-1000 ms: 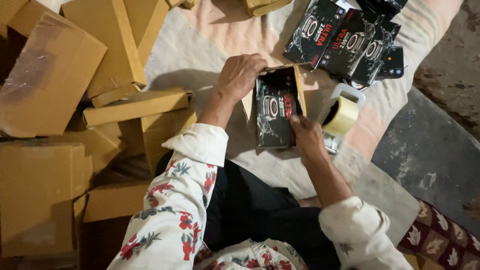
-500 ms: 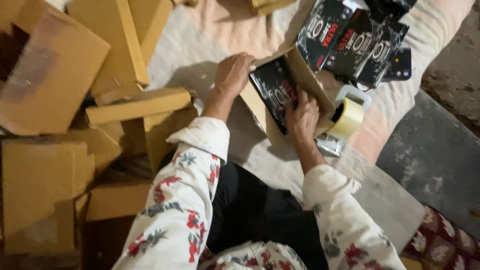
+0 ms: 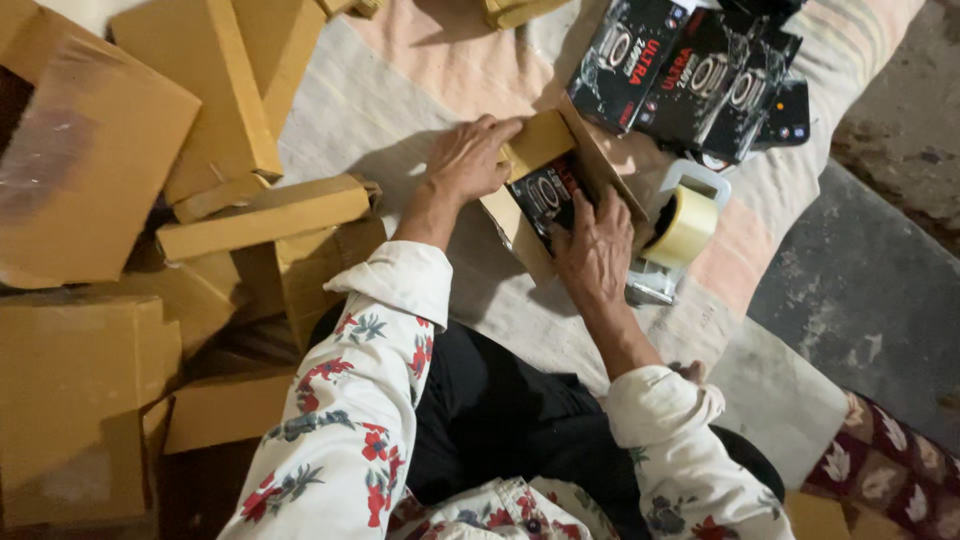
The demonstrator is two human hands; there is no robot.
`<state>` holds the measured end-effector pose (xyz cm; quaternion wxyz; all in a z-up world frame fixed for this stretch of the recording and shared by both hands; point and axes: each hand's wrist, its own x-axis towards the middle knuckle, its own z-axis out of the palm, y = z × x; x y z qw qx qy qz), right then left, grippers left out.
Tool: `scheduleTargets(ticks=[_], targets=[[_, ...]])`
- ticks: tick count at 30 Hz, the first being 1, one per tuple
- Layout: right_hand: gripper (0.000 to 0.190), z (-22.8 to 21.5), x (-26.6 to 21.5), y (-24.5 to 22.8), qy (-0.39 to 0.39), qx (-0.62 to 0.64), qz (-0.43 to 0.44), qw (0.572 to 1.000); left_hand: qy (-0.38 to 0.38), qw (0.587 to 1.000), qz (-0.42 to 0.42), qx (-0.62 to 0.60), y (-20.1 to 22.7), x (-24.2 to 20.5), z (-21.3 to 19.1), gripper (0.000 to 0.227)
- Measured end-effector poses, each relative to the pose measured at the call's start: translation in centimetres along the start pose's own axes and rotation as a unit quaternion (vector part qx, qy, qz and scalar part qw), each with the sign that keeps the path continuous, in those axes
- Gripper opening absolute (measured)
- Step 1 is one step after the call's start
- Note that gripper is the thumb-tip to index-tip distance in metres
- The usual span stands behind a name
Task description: The person sits on a floor mat and repeatedly packs smartwatches into small cardboard boxes. They open a box, place a smartwatch in its retail packaging inside, close the flaps, and seal the box with clear packing tape using a handheld dispenser. The process is repeated for multiple units.
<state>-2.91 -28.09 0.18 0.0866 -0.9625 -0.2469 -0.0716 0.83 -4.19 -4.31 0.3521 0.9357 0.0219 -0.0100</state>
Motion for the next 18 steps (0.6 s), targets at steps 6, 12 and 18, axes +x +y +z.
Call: scheduleTargets(ticks=[6, 12, 18], targets=[[0.069, -2.0, -2.1, 0.7, 0.051, -0.082, -0.027, 0.995, 0.015, 0.995, 0.044, 0.092, 1.7, -0.3, -0.7, 0.062], [0.093, -5.5, 2.8, 4.8, -0.124, 0.084, -0.221, 0.964, -0.164, 0.985, -0.02, 0.051, 2.5, -0.7, -2.4, 0.102], [0.096, -5.0, 5.4, 6.4, -0.035, -0.005, -0.235, 0.971, -0.147, 0.988, -0.019, 0.047, 2.4, -0.2, -1.9, 0.107]])
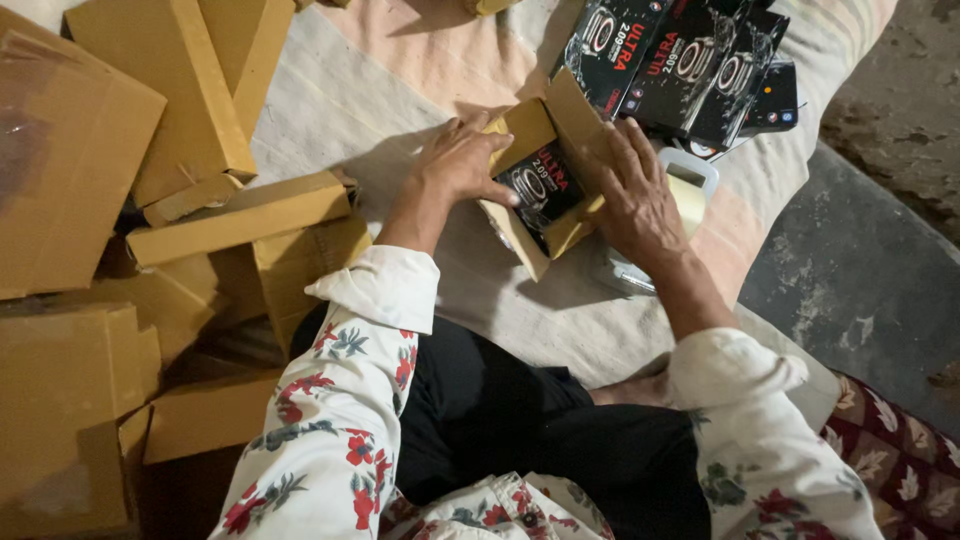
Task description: The person sits on a floor mat and repeatedly packs smartwatches into small cardboard boxes. They open a box, place a smartwatch in its retail packaging inside, close the flaps, and seal the box with clear packing tape using a handheld dispenser. The process is repeated for multiple units.
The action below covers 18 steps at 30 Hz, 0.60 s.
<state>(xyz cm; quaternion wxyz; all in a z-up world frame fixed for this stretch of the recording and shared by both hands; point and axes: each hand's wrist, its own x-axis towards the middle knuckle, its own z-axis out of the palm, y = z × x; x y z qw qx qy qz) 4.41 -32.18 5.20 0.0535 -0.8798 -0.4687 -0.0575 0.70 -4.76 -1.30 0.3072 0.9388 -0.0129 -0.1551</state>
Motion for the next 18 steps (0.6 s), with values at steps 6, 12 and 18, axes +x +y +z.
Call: scheduleTargets(ticks=[6, 12, 18], targets=[[0.093, 3.5, 1.1, -1.9, 0.161, -0.022, 0.116, 0.98, 0.179, 0.977, -0.063, -0.093, 2.1, 0.9, 1.5, 0.072], [0.024, 4.4, -0.7, -1.8, 0.06, 0.033, 0.238, 0.969, 0.535, 0.828, -0.08, -0.148, 4.3, 2.9, 6.9, 0.048], [0.024, 3.7, -0.5, -2.8, 0.101, 0.112, 0.237, 0.96, 0.521, 0.85, -0.036, 0.067, 4.5, 4.3, 9.7, 0.064]])
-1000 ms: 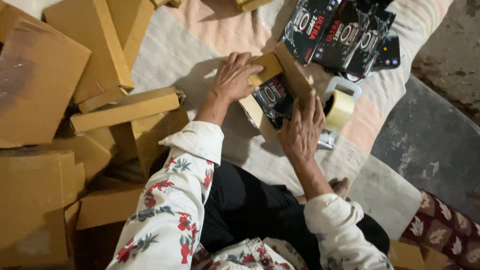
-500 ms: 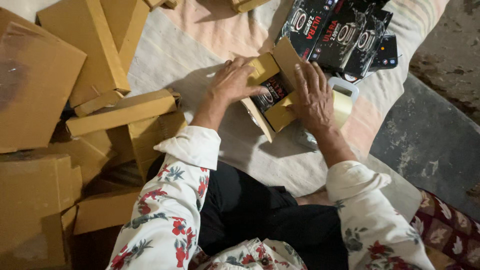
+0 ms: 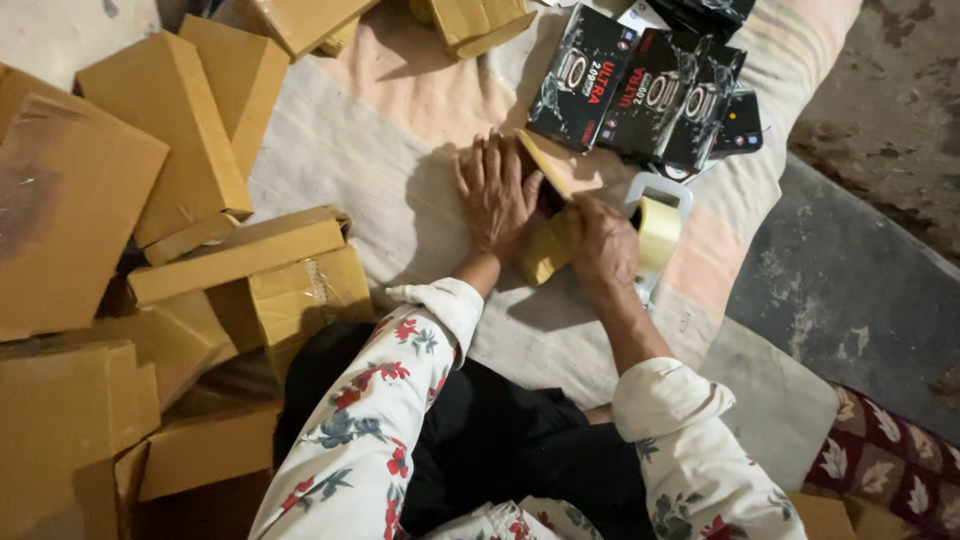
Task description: The person sits on a floor mat and repeatedly packs smartwatches into small cardboard boxes. They open a box, place a smartwatch in its retail packaging inside, close the flaps, and seal the box with clear packing tape using a handheld dispenser. The process is repeated for multiple units.
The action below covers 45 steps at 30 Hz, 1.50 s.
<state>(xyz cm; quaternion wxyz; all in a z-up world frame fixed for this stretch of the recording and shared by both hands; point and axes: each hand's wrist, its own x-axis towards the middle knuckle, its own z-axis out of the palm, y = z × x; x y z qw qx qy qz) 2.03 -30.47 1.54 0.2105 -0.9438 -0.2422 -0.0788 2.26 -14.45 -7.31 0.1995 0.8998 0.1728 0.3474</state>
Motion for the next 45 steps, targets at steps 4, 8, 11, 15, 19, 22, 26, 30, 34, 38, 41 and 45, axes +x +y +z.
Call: scheduleTargets(ticks=[4, 8, 11, 15, 19, 22, 26, 30, 34, 38, 41, 45], targets=[[0.025, 1.3, -1.8, 0.0, -0.004, -0.029, -0.044, 0.999, -0.057, 0.993, -0.099, -0.02, 0.3, -2.0, 1.3, 0.066], [0.032, 4.5, 0.4, 1.0, 0.019, -0.018, -0.037, 0.999, -0.063, 0.994, -0.079, -0.051, -1.1, -0.6, 1.5, 0.089], [0.034, 5.5, -0.2, 1.5, -0.031, 0.028, 0.044, 0.998, -0.159, 0.985, -0.025, -0.056, -1.9, 0.6, 0.9, 0.086], [0.031, 5.4, -4.5, -1.7, -0.013, 0.044, 0.079, 0.996, -0.258, 0.96, 0.105, -0.043, -3.0, 2.4, -0.7, 0.096], [0.028, 1.6, -10.9, -4.8, -0.033, 0.124, 0.132, 0.983, -0.337, 0.929, 0.15, -0.02, -0.5, -0.3, -2.8, 0.116], [0.022, -2.6, -13.5, -5.2, -0.095, 0.261, 0.288, 0.916, -0.35, 0.922, 0.157, -0.042, 1.4, -2.8, -4.7, 0.127], [0.028, -7.1, -14.3, -4.3, 0.038, 0.262, 0.355, 0.896, -0.414, 0.9, 0.134, -0.006, 2.7, -4.4, -7.5, 0.144], [0.031, -8.6, -12.7, -1.3, 0.134, 0.083, 0.308, 0.938, -0.415, 0.894, 0.158, 0.063, 4.2, -4.6, -8.8, 0.143], [0.045, -7.0, -9.8, 2.5, 0.078, 0.126, 0.339, 0.929, -0.337, 0.933, 0.128, 0.007, 5.8, -5.6, -8.2, 0.137], [0.055, -5.9, -7.9, 3.8, 0.038, 0.198, 0.458, 0.866, -0.342, 0.935, 0.097, 0.008, 6.3, -5.3, -7.4, 0.142], [0.056, -5.8, -8.5, 4.4, 0.017, 0.224, 0.506, 0.833, -0.33, 0.941, 0.077, -0.003, 6.3, -5.6, -7.1, 0.151], [0.049, -4.6, -9.1, 4.9, 0.041, 0.294, 0.46, 0.837, -0.303, 0.951, 0.064, -0.021, 6.1, -6.0, -6.7, 0.156]])
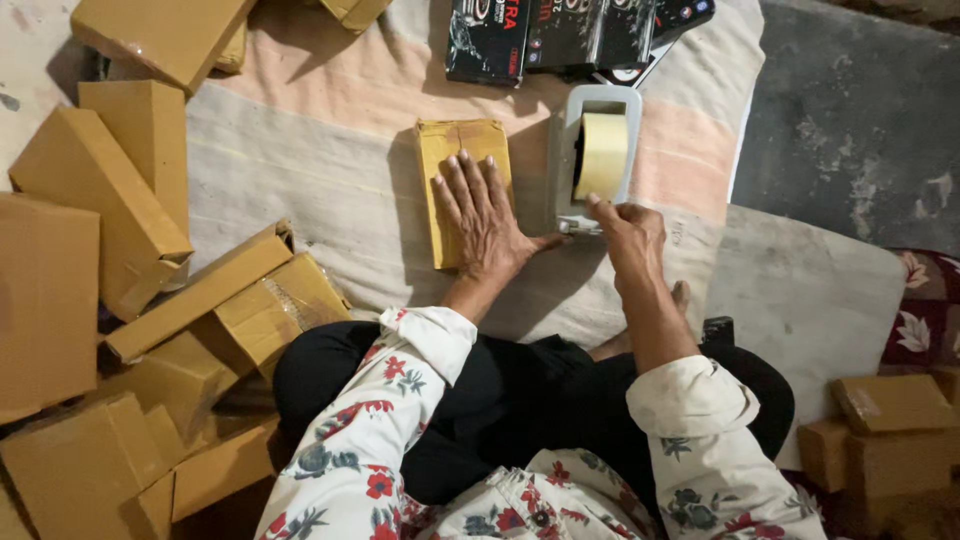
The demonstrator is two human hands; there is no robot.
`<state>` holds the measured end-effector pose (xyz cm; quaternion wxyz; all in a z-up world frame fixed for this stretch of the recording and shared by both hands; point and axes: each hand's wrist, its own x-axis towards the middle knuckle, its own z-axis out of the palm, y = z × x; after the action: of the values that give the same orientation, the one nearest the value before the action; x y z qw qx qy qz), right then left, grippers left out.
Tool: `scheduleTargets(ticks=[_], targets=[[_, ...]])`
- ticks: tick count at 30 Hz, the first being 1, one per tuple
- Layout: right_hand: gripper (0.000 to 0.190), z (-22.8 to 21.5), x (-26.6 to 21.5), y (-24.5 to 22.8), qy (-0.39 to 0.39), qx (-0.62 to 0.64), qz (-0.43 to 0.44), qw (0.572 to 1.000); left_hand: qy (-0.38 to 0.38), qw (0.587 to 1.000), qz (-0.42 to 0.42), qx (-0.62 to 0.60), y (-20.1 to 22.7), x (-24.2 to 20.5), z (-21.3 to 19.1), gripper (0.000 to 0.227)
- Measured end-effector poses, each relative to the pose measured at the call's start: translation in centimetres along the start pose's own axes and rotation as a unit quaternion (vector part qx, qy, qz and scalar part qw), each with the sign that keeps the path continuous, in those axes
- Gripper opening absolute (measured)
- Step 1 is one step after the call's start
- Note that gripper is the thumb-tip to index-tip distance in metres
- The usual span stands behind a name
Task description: The person sits on a floor mat and repeatedly packs smartwatches into small cardboard boxes. They open a box, place a smartwatch in its retail packaging inside, close the flaps, and seal the box with clear packing tape using a handheld dispenser. The process is repeated for multiple units.
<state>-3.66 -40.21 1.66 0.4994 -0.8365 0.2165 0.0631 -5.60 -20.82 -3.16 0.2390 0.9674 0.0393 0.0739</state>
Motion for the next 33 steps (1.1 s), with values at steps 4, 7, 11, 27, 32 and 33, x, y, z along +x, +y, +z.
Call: scheduleTargets(ticks=[4, 7, 11, 27, 32, 33], targets=[[0.039, 0.7, 0.7, -0.5, -0.015, 0.081, 0.041, 0.996, -0.002, 1.0, -0.014, 0.013, 0.2, -0.4, 0.5, 0.156], [0.032, 0.4, 0.4, -2.8, 0.017, 0.032, 0.03, 0.999, -0.001, 1.0, -0.01, 0.015, 0.1, 0.4, 0.5, 0.156], [0.027, -1.3, -2.7, -4.0, 0.04, -0.005, -0.075, 0.996, 0.027, 0.999, 0.013, 0.013, -0.2, -0.4, 0.4, 0.153], [0.036, -1.6, -7.3, 5.2, -0.093, 0.265, 0.079, 0.957, -0.051, 0.999, -0.01, 0.011, 0.1, 0.4, 0.4, 0.157], [0.034, 0.4, -7.8, 6.8, -0.069, 0.267, 0.117, 0.954, -0.069, 0.997, -0.015, 0.02, 0.3, 0.4, -0.1, 0.158], [0.031, 0.7, -7.6, 7.5, -0.062, 0.278, 0.124, 0.951, -0.081, 0.996, -0.02, 0.025, 0.4, 0.3, -0.2, 0.158]])
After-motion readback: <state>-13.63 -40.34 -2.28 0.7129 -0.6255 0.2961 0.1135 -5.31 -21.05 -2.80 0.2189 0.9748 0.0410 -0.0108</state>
